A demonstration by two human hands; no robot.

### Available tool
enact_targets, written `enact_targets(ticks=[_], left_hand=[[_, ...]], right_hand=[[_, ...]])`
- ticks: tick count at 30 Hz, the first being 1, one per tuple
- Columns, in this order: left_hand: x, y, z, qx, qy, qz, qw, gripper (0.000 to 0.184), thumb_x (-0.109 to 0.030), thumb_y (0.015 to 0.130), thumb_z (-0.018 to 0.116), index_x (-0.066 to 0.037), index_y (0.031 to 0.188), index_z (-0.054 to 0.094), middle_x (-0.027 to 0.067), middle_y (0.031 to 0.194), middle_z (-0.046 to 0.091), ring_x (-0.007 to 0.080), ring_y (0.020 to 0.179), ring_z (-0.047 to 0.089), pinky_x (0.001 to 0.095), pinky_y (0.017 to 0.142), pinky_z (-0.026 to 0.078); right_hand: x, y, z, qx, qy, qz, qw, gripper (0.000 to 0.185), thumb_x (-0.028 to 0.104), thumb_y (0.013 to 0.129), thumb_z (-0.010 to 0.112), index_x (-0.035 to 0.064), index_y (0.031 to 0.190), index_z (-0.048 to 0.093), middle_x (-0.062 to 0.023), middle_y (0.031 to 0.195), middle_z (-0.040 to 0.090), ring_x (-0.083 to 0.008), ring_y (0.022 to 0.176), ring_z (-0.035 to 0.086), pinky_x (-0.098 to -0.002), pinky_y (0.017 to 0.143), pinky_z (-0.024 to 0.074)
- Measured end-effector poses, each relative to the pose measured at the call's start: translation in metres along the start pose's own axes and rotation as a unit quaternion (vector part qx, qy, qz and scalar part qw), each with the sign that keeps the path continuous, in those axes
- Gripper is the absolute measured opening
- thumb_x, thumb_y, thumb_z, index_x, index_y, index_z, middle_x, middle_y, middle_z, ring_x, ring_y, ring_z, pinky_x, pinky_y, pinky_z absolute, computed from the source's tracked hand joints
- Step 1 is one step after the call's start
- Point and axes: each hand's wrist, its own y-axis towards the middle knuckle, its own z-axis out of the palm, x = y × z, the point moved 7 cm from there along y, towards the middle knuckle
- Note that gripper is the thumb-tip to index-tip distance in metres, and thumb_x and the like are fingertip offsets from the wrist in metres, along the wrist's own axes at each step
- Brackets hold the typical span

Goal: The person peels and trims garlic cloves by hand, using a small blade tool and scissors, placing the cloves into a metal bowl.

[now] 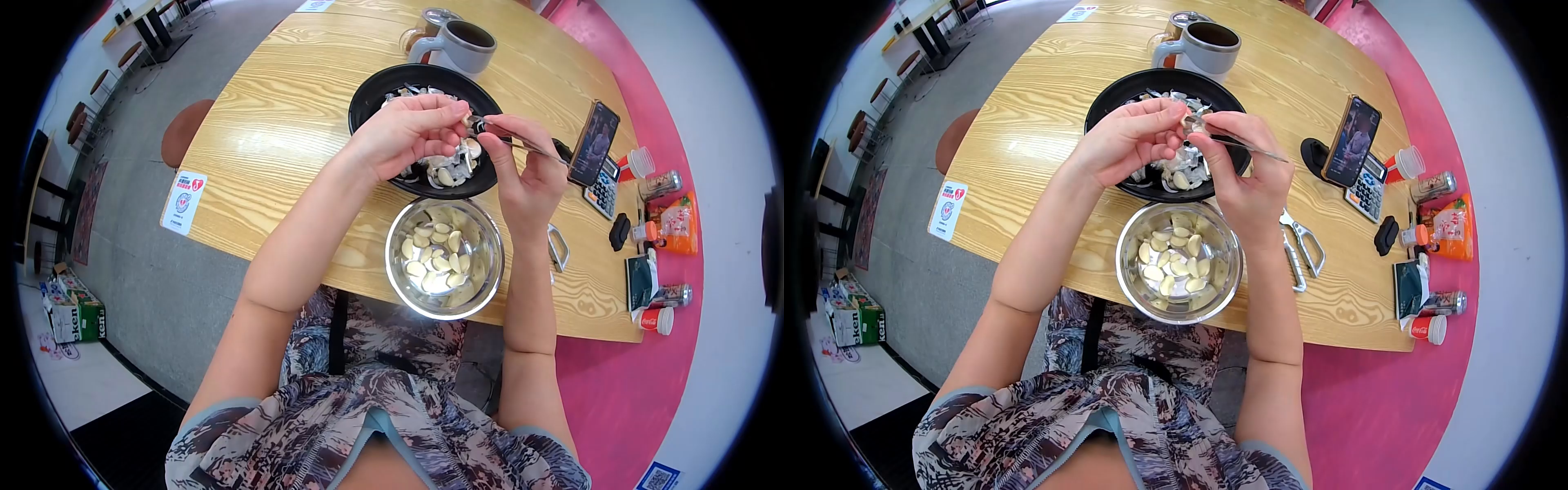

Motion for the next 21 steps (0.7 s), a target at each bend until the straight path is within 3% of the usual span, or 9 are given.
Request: enact_targets(ticks=[6, 9, 11, 21], left_hand=[[-0.003, -0.001, 0.003, 0.021, 0.021, 0.006, 1.000, 0.017, -0.021, 0.096, 0.062, -0.004, 0.101, 0.064, 0.0025, 0.085, 0.066, 0.0070, 0.070, 0.062, 0.0205, 0.064, 0.054], [-0.004, -0.001, 0.005, 0.030, 0.043, 0.011, 0.999, 0.017, -0.020, 0.097, 0.061, -0.004, 0.101, 0.064, 0.0027, 0.085, 0.066, 0.0068, 0.070, 0.062, 0.0206, 0.064, 0.054], [-0.005, -0.002, 0.006, 0.040, 0.052, 0.011, 0.998, 0.017, -0.020, 0.098, 0.060, -0.004, 0.102, 0.064, 0.0028, 0.085, 0.066, 0.0067, 0.070, 0.062, 0.0207, 0.063, 0.054], [-0.014, -0.006, 0.013, 0.076, 0.104, 0.030, 0.991, 0.020, -0.023, 0.097, 0.061, -0.003, 0.096, 0.063, 0.0015, 0.083, 0.064, 0.0068, 0.071, 0.060, 0.0222, 0.066, 0.053]], right_hand=[[-0.001, -0.001, -0.002, 0.003, 0.016, 0.014, 1.000, 0.019, -0.003, 0.079, 0.075, -0.0017, 0.097, 0.067, -0.0098, 0.091, 0.069, -0.0157, 0.082, 0.067, -0.0264, 0.071, 0.0525], [-0.002, -0.003, -0.003, 0.006, 0.033, 0.043, 0.999, 0.017, -0.003, 0.081, 0.074, -0.0028, 0.097, 0.067, -0.0099, 0.091, 0.069, -0.0154, 0.083, 0.067, -0.0257, 0.072, 0.0525], [-0.007, -0.005, -0.003, -0.017, 0.105, 0.139, 0.985, 0.016, -0.002, 0.082, 0.073, -0.0039, 0.097, 0.067, -0.0101, 0.092, 0.069, -0.0148, 0.083, 0.067, -0.0253, 0.074, 0.0526], [-0.015, -0.006, -0.006, -0.062, 0.178, 0.195, 0.962, 0.014, -0.001, 0.085, 0.071, -0.0042, 0.098, 0.067, -0.0093, 0.090, 0.070, -0.0138, 0.081, 0.067, -0.0242, 0.074, 0.0528]])
